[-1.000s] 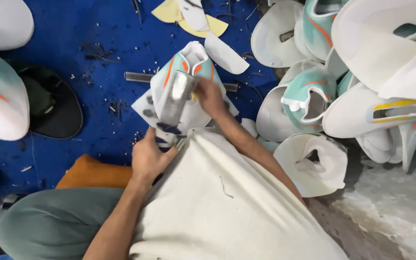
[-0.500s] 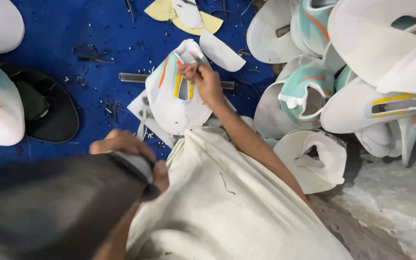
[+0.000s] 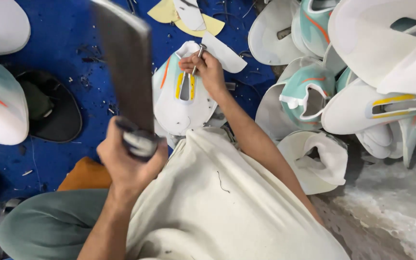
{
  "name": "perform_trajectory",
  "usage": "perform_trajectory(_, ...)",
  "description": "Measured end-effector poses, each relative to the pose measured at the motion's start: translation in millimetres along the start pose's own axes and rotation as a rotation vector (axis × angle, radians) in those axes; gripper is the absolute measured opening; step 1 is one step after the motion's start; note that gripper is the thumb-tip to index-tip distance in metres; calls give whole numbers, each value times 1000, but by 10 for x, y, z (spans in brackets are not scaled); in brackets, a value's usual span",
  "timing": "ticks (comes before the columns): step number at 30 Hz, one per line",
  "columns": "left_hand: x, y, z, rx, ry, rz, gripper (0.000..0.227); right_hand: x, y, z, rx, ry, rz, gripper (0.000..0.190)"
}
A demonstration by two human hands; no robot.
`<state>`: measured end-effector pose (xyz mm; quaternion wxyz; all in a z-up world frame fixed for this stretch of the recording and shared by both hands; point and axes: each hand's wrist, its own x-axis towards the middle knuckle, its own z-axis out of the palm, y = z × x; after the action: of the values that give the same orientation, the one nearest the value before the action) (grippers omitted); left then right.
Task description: The person punches holes in shoe uppers using a manual punch tool and a template.
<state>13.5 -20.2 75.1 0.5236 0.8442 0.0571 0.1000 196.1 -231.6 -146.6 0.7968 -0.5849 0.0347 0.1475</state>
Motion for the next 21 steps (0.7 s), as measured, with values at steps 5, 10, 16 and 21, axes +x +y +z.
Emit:
perform_trajectory(5,-37,-502,322,-26,-13,80,48,-285,102,45,-388,-49,-391,13)
perform_trajectory(10,-107,-965,530,201,-161,-37,53,-172,394,-154,-962,-54,-651,22)
perform_trajectory(16,-102,-432,210,122,-92,-85,39,209,-15,-80,193,102,-126,20)
perform_trajectory(21,98,239,-109,-39,-18,43,39,88,36,26,-221,24,-204,23)
